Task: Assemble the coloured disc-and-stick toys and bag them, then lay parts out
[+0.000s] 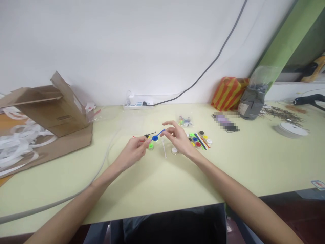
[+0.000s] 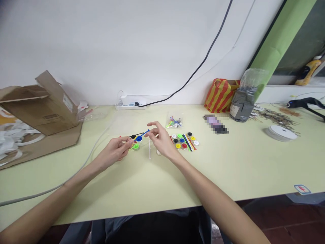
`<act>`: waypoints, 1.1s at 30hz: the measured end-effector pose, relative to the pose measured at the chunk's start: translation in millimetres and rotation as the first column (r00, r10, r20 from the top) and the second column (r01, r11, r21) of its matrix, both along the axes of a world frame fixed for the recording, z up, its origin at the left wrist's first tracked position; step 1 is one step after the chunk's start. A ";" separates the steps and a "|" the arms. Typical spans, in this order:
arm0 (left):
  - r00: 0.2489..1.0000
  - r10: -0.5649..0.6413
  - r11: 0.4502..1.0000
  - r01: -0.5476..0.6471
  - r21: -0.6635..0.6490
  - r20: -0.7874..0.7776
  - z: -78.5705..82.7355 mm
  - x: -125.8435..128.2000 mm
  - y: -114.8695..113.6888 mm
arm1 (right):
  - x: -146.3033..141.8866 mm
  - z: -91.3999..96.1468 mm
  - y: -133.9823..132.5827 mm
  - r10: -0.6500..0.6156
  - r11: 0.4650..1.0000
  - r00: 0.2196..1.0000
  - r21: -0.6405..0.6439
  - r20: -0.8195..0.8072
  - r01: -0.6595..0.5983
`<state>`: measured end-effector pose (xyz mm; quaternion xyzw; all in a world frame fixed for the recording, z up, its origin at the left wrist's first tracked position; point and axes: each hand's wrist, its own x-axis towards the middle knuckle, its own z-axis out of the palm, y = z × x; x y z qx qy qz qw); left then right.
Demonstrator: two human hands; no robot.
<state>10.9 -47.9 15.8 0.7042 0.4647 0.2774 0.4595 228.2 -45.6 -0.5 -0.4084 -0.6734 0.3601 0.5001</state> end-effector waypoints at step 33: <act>0.904 0.378 0.750 -0.172 0.639 -0.200 -10.6 -33.6 21.8 | 0.4 14.8 65.0 0.153 0.986 0.896 0.002 0.417 -0.170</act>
